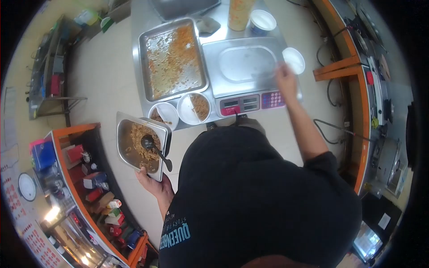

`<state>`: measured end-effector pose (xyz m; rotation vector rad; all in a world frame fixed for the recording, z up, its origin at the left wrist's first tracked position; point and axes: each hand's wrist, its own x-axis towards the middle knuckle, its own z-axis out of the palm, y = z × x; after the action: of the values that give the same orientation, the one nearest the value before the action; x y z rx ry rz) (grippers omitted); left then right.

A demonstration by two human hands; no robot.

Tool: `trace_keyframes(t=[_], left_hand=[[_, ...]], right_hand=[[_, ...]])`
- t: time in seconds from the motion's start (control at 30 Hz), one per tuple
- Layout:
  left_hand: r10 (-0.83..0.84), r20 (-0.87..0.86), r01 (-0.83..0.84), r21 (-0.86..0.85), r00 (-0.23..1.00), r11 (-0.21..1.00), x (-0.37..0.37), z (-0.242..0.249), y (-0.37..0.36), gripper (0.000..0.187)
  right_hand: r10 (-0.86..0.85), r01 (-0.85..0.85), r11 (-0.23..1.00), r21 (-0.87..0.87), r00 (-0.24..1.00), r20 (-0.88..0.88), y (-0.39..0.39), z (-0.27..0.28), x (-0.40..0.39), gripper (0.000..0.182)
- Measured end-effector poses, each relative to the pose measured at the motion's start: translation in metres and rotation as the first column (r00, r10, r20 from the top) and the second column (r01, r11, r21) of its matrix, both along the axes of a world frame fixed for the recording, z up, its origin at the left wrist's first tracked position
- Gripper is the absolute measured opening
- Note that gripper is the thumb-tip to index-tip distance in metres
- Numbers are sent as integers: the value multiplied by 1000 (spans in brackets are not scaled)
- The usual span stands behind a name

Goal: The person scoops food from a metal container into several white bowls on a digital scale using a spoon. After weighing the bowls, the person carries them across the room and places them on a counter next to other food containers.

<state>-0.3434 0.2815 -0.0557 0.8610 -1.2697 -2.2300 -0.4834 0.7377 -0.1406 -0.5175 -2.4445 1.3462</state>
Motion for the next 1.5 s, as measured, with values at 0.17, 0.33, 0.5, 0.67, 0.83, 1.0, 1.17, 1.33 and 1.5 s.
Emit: trace_keyframes(t=[0.17,0.33,0.5,0.67,0.83,1.0,1.17,1.33,1.5], left_hand=[[-164,-32,165,24,986,986,-1,14,4,37],[-191,-91,188,-47,977,981,-1,15,0,34],[-139,-166,128,-78,976,989,-6,22,8,35],[-107,-172,87,-121,979,989,-5,6,-3,34],[-183,-100,158,-221,978,962,-6,14,-4,35],[-241,-79,229,-140,967,963,-7,35,0,33],[-288,-6,284,-132,958,950,-2,31,13,38],[-215,7,215,-98,977,972,12,40,25,33],[-175,64,183,-137,982,974,32,28,42,34]], right_hand=[[-583,467,643,608,812,-7,190,-89,7,52],[-228,320,917,-238,910,346,207,-115,9,31],[-367,411,909,-74,871,327,236,-109,18,18],[-310,296,948,121,943,120,221,-45,27,26],[-42,16,992,125,977,210,134,50,15,41],[112,-136,974,180,984,140,-8,57,-8,43],[291,-298,954,30,945,147,-53,31,-31,39],[60,-112,975,191,963,261,45,60,-98,50],[-166,94,972,218,924,344,167,-36,-214,45]])
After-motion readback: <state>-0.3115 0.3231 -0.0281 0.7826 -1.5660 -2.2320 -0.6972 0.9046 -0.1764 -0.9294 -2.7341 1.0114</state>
